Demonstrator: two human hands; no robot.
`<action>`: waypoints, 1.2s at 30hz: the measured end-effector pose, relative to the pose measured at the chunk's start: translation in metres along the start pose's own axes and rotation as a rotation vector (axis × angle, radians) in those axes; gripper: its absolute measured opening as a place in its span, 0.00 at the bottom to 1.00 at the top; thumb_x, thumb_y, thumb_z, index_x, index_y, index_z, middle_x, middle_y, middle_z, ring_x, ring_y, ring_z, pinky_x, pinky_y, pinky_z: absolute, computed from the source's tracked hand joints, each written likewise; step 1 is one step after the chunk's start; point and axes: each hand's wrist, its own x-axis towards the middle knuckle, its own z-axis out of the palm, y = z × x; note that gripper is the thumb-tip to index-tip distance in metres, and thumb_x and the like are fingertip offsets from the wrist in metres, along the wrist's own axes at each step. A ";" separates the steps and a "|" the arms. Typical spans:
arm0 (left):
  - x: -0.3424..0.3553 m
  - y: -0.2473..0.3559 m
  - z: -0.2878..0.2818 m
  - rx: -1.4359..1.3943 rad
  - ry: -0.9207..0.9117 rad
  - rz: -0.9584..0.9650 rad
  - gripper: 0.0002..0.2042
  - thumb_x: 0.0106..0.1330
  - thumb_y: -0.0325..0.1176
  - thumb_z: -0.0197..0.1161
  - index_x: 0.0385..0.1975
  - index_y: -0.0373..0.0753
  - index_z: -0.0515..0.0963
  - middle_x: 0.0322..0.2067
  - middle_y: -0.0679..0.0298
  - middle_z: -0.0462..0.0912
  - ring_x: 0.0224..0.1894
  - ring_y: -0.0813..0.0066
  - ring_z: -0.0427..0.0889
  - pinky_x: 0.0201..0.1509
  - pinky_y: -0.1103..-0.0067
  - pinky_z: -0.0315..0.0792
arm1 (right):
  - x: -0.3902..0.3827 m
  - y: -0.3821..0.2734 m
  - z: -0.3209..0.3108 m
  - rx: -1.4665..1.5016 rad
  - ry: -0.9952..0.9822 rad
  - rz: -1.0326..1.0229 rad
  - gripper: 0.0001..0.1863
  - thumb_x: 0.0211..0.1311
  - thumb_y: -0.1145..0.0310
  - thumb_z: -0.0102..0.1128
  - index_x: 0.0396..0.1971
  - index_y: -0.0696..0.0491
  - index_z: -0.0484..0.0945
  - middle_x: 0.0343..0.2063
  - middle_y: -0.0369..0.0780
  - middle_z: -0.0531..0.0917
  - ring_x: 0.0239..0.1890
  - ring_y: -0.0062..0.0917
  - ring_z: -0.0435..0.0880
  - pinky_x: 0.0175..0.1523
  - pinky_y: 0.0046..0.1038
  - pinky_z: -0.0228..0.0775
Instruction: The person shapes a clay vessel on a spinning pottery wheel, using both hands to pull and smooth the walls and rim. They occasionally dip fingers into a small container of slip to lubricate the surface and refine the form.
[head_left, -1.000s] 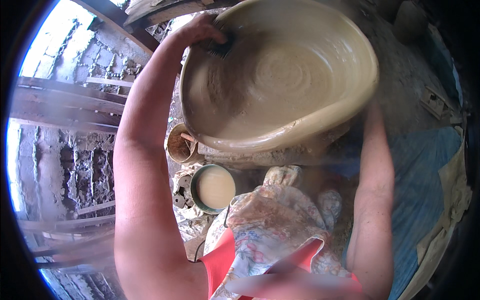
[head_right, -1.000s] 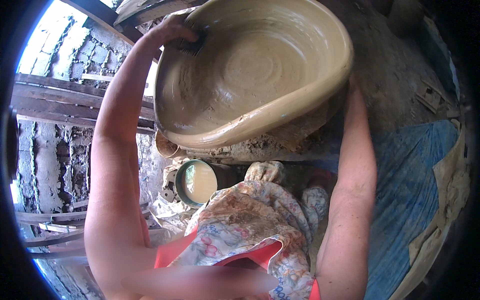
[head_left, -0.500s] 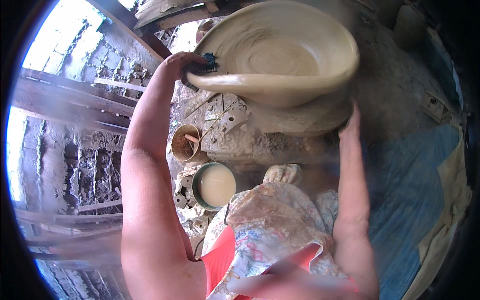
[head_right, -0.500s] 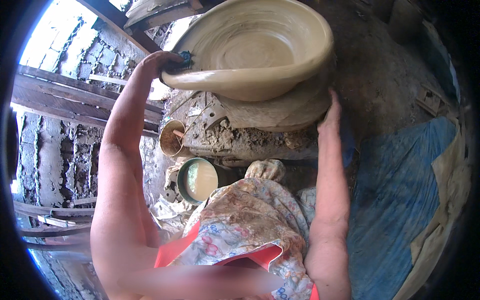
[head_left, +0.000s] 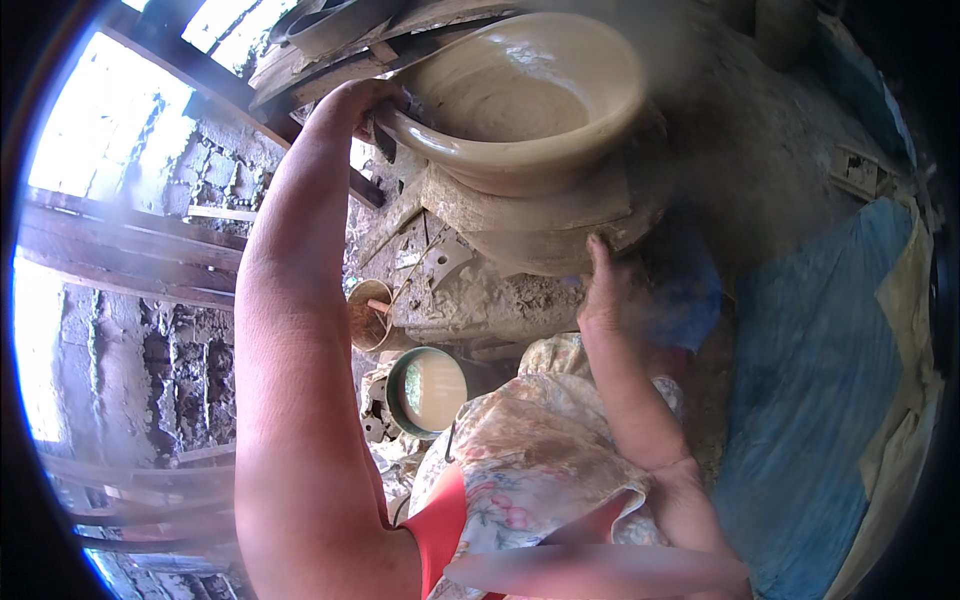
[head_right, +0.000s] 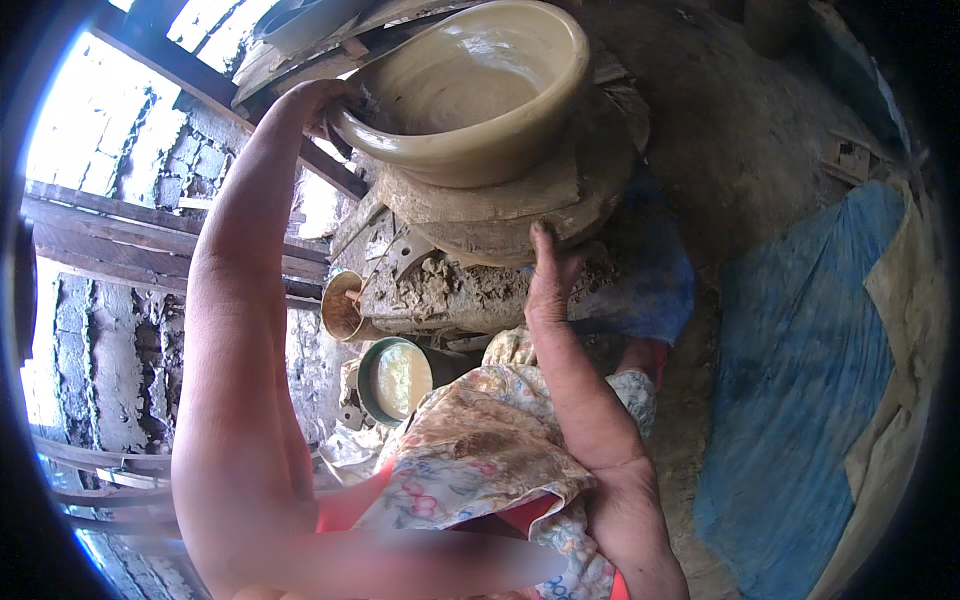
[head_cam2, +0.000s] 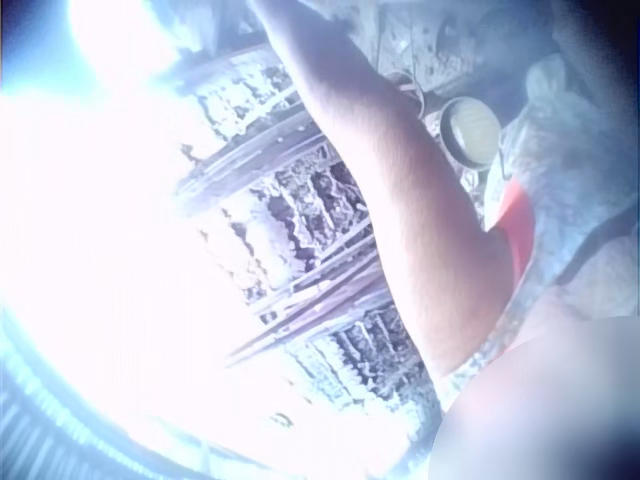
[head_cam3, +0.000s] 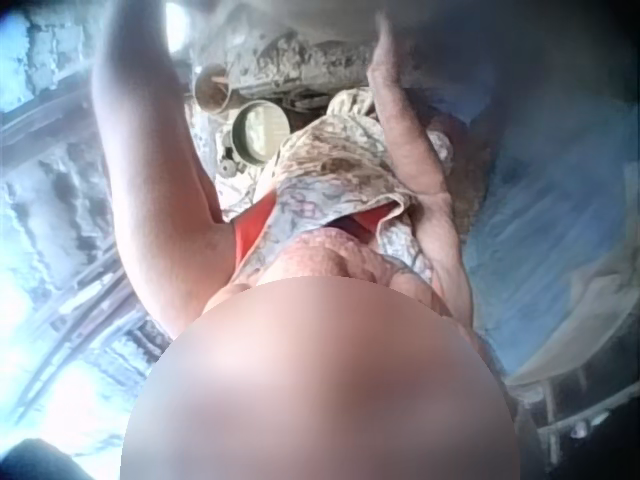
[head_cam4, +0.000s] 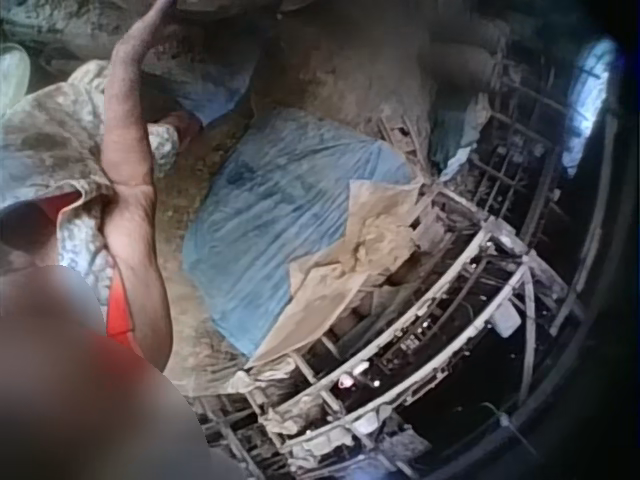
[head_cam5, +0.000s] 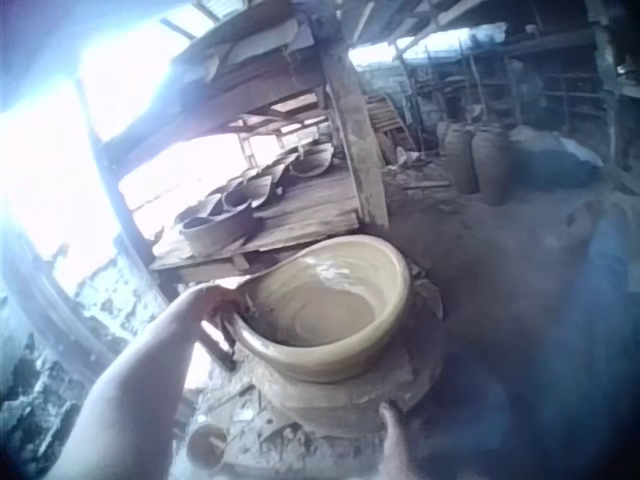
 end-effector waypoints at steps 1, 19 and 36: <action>-0.002 0.002 0.003 0.029 -0.006 -0.025 0.07 0.52 0.35 0.61 0.26 0.39 0.76 0.20 0.61 0.78 0.19 0.71 0.78 0.22 0.71 0.77 | -0.001 0.002 0.002 0.013 0.020 -0.020 0.33 0.45 0.60 0.64 0.52 0.52 0.63 0.47 0.38 0.70 0.50 0.27 0.68 0.50 0.36 0.62; 0.008 -0.081 -0.034 -0.364 0.054 0.146 0.10 0.50 0.28 0.65 0.31 0.32 0.77 0.26 0.61 0.80 0.23 0.73 0.78 0.27 0.79 0.75 | 0.090 -0.059 -0.035 0.043 -0.180 0.319 0.32 0.45 0.55 0.63 0.51 0.53 0.67 0.50 0.38 0.70 0.54 0.29 0.64 0.57 0.35 0.54; 0.005 -0.056 -0.018 -0.044 -0.032 0.625 0.21 0.44 0.32 0.70 0.40 0.34 0.76 0.32 0.63 0.80 0.32 0.76 0.79 0.42 0.79 0.72 | 0.162 -0.098 0.004 -0.131 -0.406 0.284 0.25 0.58 0.57 0.48 0.52 0.57 0.66 0.50 0.43 0.71 0.53 0.32 0.68 0.58 0.35 0.60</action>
